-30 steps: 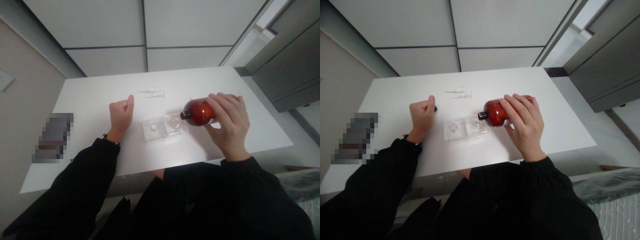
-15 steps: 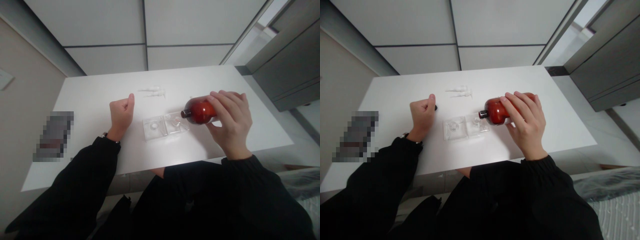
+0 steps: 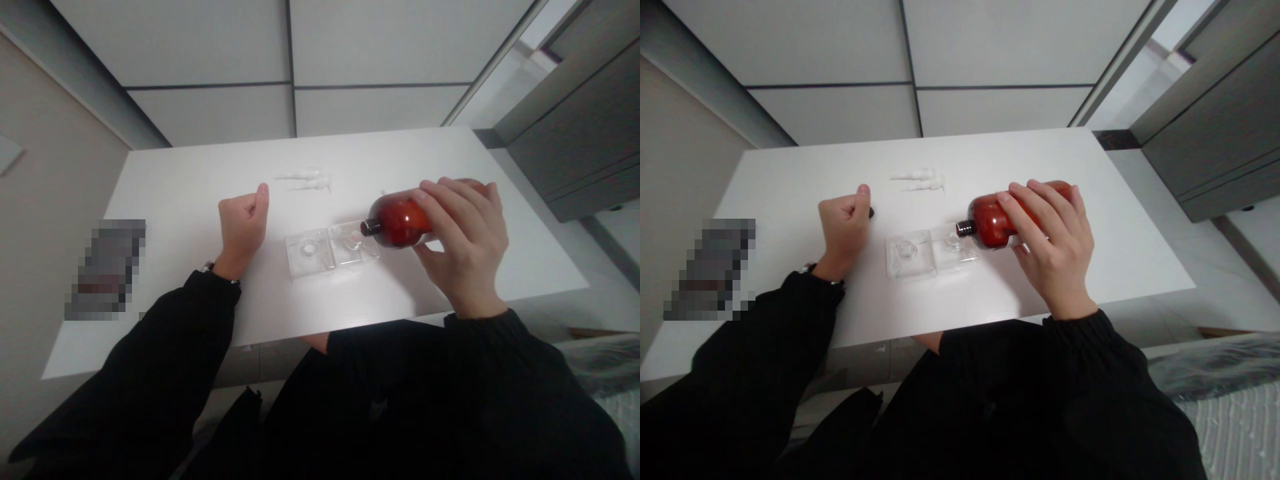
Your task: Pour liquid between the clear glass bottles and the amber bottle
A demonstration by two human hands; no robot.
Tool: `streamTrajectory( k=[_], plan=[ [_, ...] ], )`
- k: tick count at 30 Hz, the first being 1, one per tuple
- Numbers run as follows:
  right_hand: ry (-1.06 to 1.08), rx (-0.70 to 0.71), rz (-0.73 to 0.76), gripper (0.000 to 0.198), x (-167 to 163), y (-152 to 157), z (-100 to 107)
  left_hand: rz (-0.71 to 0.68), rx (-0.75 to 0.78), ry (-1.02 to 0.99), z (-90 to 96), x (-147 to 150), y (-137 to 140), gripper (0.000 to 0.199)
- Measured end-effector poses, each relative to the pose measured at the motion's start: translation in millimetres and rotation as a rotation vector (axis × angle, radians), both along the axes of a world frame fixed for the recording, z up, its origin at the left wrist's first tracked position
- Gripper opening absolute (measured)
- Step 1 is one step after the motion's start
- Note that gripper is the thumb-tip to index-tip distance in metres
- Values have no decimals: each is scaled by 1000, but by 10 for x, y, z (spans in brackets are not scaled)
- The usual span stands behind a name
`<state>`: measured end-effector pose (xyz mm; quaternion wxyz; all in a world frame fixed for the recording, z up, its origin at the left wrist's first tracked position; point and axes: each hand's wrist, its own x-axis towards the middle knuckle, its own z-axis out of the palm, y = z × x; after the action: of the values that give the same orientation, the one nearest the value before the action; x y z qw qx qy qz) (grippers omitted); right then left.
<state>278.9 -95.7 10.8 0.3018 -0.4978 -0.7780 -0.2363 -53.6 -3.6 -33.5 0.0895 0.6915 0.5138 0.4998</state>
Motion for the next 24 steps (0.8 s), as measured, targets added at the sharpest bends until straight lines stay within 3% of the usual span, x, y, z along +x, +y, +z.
streamTrajectory(
  k=[4,8,13,19,24],
  plan=[
    [29,10,67,58,2,-12,17,-6,2,-1,10,7,-3,65],
    [-35,41,38,60,-5,-4,33,-8,1,-17,-2,6,8,66],
    [-27,139,90,61,-15,19,40,-4,8,-14,-12,-1,18,65],
    [-48,65,68,67,-24,-17,75,-8,-11,-11,-21,-10,20,64],
    [-14,145,105,65,-23,6,57,-6,-9,-41,-17,-2,20,65]
  ],
)
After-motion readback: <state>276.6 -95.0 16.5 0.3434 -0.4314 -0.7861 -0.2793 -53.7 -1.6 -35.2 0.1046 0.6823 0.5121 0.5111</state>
